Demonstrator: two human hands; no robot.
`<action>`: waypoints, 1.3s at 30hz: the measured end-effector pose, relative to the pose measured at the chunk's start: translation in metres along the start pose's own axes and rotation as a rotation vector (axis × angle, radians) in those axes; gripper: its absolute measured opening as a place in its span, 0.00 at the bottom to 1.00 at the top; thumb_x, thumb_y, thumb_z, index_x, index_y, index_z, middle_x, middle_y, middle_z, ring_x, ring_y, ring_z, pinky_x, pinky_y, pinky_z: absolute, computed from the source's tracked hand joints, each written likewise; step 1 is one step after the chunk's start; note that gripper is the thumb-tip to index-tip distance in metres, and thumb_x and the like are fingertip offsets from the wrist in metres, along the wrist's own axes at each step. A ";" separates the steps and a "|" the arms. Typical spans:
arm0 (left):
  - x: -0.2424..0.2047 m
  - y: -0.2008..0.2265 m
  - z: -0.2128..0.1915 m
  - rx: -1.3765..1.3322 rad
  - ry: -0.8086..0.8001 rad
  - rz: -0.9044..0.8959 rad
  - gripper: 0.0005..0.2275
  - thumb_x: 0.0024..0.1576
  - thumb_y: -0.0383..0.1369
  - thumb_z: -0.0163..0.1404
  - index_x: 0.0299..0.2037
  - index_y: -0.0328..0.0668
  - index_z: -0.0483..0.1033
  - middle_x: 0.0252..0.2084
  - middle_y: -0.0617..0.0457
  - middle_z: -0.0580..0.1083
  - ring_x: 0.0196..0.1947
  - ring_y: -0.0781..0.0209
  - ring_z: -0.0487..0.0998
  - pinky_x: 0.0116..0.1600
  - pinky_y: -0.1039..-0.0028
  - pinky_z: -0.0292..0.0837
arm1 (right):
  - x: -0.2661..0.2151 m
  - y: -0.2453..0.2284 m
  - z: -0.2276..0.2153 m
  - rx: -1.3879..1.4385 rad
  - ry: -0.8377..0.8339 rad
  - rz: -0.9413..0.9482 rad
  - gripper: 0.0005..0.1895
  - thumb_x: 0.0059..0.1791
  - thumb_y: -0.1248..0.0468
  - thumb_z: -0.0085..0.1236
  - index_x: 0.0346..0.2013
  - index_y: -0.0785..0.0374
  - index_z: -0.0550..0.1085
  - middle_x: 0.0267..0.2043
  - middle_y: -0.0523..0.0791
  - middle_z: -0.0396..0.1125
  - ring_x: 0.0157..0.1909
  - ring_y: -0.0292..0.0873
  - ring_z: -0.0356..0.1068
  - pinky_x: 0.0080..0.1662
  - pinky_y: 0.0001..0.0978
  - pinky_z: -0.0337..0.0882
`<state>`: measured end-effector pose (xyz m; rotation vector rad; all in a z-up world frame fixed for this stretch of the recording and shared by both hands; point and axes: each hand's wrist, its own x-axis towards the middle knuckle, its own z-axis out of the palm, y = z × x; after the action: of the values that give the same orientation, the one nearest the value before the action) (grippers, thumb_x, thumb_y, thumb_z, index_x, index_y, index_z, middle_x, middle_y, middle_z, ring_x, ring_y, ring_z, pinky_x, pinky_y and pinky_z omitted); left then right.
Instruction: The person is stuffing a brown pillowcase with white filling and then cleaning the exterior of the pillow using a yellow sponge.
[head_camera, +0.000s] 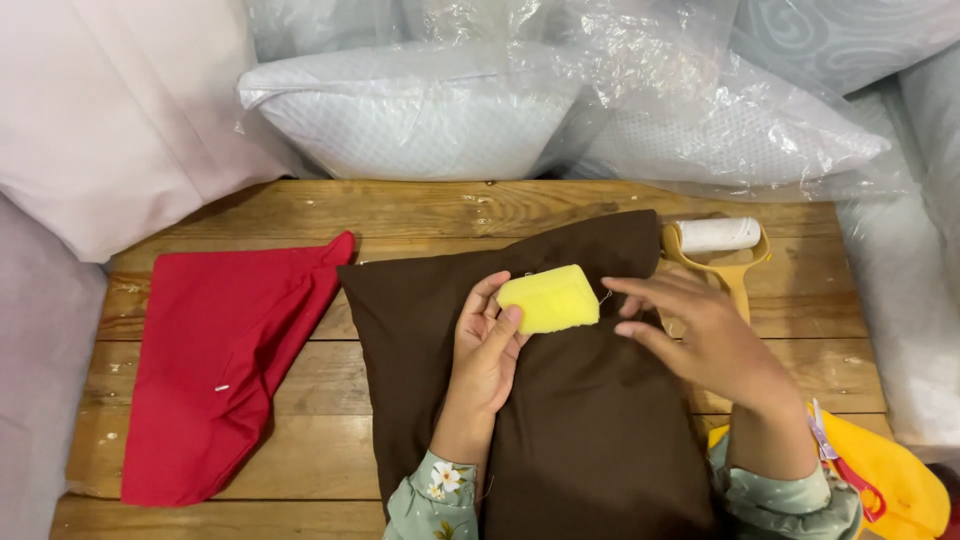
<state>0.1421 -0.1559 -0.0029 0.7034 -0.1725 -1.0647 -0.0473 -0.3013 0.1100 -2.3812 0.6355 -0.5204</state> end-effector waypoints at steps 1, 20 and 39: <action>-0.001 0.000 0.000 0.019 -0.018 0.007 0.20 0.58 0.28 0.57 0.61 0.41 0.69 0.53 0.51 0.74 0.55 0.59 0.76 0.56 0.66 0.77 | 0.002 -0.003 0.009 0.018 -0.145 0.022 0.25 0.49 0.62 0.61 0.62 0.52 0.73 0.34 0.38 0.75 0.38 0.37 0.73 0.46 0.32 0.71; -0.006 -0.006 0.007 0.212 -0.092 0.125 0.19 0.53 0.23 0.62 0.55 0.39 0.75 0.52 0.49 0.75 0.57 0.60 0.76 0.62 0.70 0.75 | -0.005 -0.006 -0.020 -0.364 0.286 -0.115 0.22 0.57 0.65 0.57 0.63 0.74 0.71 0.58 0.58 0.70 0.60 0.59 0.70 0.59 0.50 0.71; -0.047 -0.012 0.045 1.963 -0.026 0.255 0.63 0.40 0.51 0.73 0.75 0.23 0.37 0.76 0.23 0.36 0.75 0.20 0.28 0.70 0.33 0.15 | 0.017 0.037 0.045 0.099 -0.302 0.227 0.31 0.42 0.65 0.70 0.57 0.55 0.68 0.39 0.54 0.78 0.45 0.61 0.78 0.44 0.53 0.75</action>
<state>0.0899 -0.1399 0.0336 2.2928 -1.3816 -0.3409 -0.0222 -0.3161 0.0562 -2.1978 0.7108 -0.0894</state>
